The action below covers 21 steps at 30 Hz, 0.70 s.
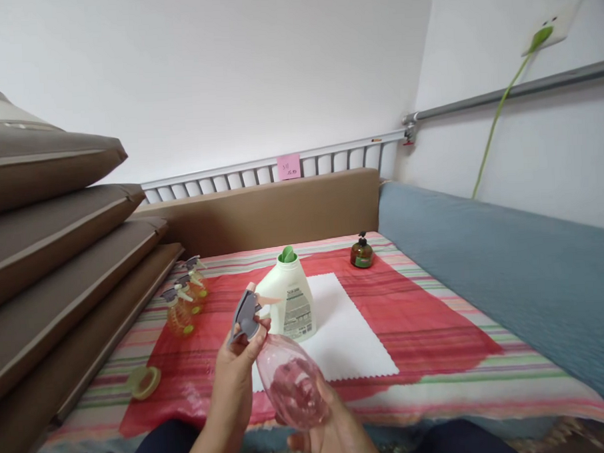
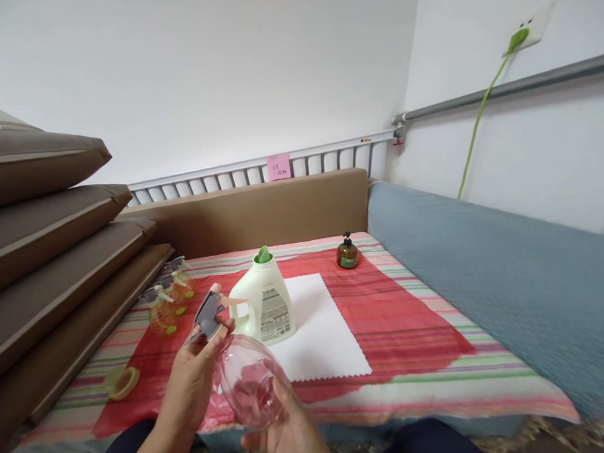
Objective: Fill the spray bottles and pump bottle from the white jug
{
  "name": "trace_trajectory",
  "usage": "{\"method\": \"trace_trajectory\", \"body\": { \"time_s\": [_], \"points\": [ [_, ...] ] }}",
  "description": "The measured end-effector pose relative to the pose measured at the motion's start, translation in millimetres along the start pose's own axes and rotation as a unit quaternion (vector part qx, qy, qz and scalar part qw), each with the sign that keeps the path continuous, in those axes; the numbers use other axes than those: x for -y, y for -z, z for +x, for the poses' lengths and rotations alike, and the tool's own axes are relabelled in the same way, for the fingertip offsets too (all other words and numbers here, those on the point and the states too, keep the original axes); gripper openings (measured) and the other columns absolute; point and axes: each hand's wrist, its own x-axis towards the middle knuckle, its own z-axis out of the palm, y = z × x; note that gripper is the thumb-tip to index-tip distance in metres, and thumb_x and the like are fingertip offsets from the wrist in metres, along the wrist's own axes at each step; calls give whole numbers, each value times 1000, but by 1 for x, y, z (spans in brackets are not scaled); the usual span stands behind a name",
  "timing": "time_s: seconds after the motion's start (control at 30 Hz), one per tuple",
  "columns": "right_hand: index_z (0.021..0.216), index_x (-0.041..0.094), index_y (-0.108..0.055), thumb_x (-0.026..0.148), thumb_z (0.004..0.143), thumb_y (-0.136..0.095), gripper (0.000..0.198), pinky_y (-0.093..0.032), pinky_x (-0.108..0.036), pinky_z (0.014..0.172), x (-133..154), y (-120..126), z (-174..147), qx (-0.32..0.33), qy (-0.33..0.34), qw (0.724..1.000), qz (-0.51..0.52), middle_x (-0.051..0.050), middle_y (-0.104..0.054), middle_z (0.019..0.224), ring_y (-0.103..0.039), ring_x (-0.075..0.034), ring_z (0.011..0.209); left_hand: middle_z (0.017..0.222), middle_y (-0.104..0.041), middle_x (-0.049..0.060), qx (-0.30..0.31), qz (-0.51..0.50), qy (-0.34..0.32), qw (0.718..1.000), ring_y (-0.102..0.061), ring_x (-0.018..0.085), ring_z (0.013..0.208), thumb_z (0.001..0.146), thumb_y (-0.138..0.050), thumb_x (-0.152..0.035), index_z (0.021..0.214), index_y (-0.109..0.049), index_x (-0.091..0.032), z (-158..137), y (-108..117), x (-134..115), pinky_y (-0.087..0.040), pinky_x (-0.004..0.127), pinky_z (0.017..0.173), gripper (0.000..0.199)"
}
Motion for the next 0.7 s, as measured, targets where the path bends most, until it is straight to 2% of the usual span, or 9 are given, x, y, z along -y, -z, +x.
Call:
{"method": "trace_trajectory", "body": {
  "time_s": [0.03, 0.1, 0.2, 0.3, 0.4, 0.47, 0.57, 0.63, 0.7],
  "points": [
    [115, 23, -54, 51, 73, -61, 50, -50, -29, 54, -1, 1, 0, -4, 1, 1000, -1, -8, -64, 111, -63, -22, 87, 96, -68, 6, 5, 2, 10, 1000, -57, 22, 103, 66, -73, -26, 93, -67, -19, -1, 0, -1, -36, 35, 97, 29],
    [114, 22, -56, 53, 72, -61, 52, -49, -28, 54, -1, 3, 0, -2, -13, 1000, -7, -8, -65, 110, -64, -21, 82, 102, -67, 10, 56, -6, 48, 997, -54, 25, 109, 68, -71, -30, 96, -67, -17, -2, 2, -4, -36, 37, 97, 32],
    [112, 17, -57, 57, 73, -58, 56, -49, -27, 53, -1, 4, -1, 21, -46, 999, -20, -10, -66, 105, -65, -21, 77, 98, -67, 10, 116, -31, 65, 991, -58, 25, 102, 66, -73, -29, 94, -67, -16, -2, 7, -7, -38, 38, 94, 32],
    [115, 19, -54, 53, 74, -59, 54, -50, -29, 55, -1, 1, -2, 22, -16, 999, -25, -11, -63, 112, -63, -23, 86, 85, -66, 2, 67, -35, 20, 997, -62, 17, 86, 64, -74, -23, 89, -67, -19, -2, 7, -5, -40, 34, 90, 26],
    [120, 24, -48, 46, 71, -65, 56, -51, -31, 58, -3, 0, -2, 14, 37, 999, -21, -10, -58, 120, -59, -25, 98, 85, -65, 1, -9, -1, 0, 1000, -61, 16, 85, 64, -75, -25, 92, -65, -20, -4, 4, 0, -40, 33, 90, 30],
    [120, 23, -47, 47, 71, -65, 58, -50, -31, 58, -4, 2, -2, 13, 26, 999, -14, -10, -59, 119, -60, -25, 95, 96, -66, 5, 4, 13, 4, 1000, -59, 20, 97, 66, -73, -29, 98, -65, -19, -6, 2, -1, -38, 35, 93, 34],
    [120, 21, -48, 49, 74, -61, 56, -50, -29, 56, -4, 4, -3, 17, 6, 1000, -8, -11, -58, 120, -60, -24, 93, 109, -63, 11, 84, -11, 30, 996, -54, 25, 107, 67, -72, -31, 101, -65, -16, -7, 5, -5, -37, 38, 96, 38],
    [120, 21, -47, 47, 75, -61, 54, -50, -29, 56, -4, 5, -3, 22, 10, 1000, -12, -11, -58, 120, -59, -24, 95, 99, -67, 9, 80, -11, 34, 996, -60, 23, 97, 63, -75, -26, 94, -66, -16, -5, 8, -7, -40, 36, 91, 34],
    [119, 21, -48, 45, 74, -63, 53, -50, -30, 58, -5, 6, -3, 20, 20, 999, -20, -11, -60, 117, -60, -24, 94, 85, -69, 4, 34, 12, 16, 999, -63, 18, 83, 61, -77, -22, 89, -66, -17, -3, 11, -6, -43, 30, 83, 30]
  ]
}}
